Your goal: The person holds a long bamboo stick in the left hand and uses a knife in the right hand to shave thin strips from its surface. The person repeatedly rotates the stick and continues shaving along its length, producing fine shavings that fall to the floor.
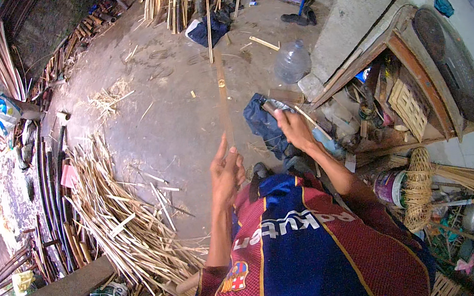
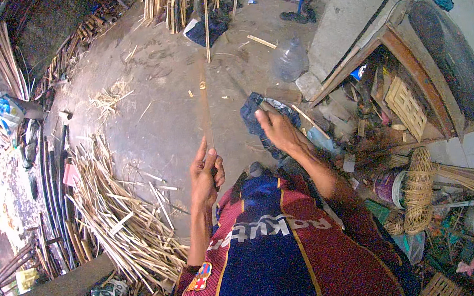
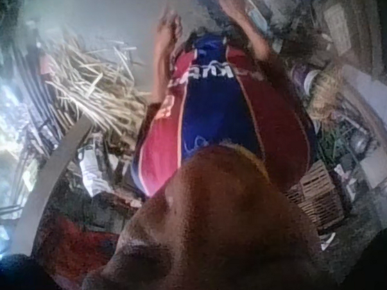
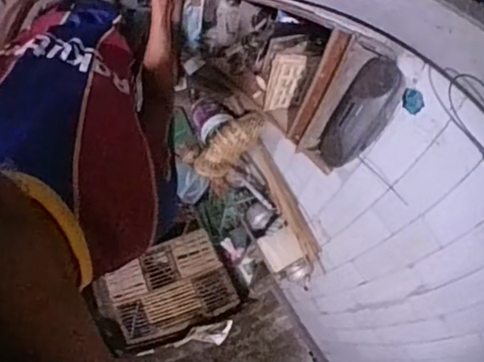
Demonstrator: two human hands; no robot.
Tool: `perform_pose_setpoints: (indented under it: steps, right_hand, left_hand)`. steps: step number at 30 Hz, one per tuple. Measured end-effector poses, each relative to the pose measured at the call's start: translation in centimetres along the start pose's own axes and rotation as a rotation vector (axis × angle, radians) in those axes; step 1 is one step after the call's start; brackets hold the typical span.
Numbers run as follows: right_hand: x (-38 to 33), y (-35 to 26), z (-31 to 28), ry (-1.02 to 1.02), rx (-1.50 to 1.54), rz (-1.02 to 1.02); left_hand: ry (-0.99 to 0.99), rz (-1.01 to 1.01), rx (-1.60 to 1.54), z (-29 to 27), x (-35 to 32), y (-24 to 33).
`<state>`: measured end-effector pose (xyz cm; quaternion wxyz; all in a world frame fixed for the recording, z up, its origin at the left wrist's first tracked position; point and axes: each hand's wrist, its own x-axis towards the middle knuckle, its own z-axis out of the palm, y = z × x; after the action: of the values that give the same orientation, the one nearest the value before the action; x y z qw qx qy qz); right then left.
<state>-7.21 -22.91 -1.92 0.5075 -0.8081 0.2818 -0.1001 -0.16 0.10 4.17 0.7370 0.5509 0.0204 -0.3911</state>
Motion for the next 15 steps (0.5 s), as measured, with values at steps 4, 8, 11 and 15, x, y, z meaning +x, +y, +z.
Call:
perform_pose_setpoints:
  steps: [4, 8, 11, 15]
  right_hand:
    - [-0.7, -2.3, -0.9, -0.313, -0.373, -0.24]
    - [4.2, -0.5, -2.1, -0.148, -0.182, 0.003]
    - [4.7, -0.7, -2.2, -0.161, -0.392, -0.286]
    - [4.4, -0.8, -2.1, -0.247, -0.363, -0.156]
  left_hand:
    - [0.036, -0.079, 0.037, 1.5, 0.4, 0.4]
    - [0.024, -0.09, 0.106, 2.8, -1.7, 1.2]
    - [0.005, -0.078, 0.154, 1.9, -1.6, 0.5]
    - [0.048, -0.115, 0.094, 2.1, -2.7, 1.2]
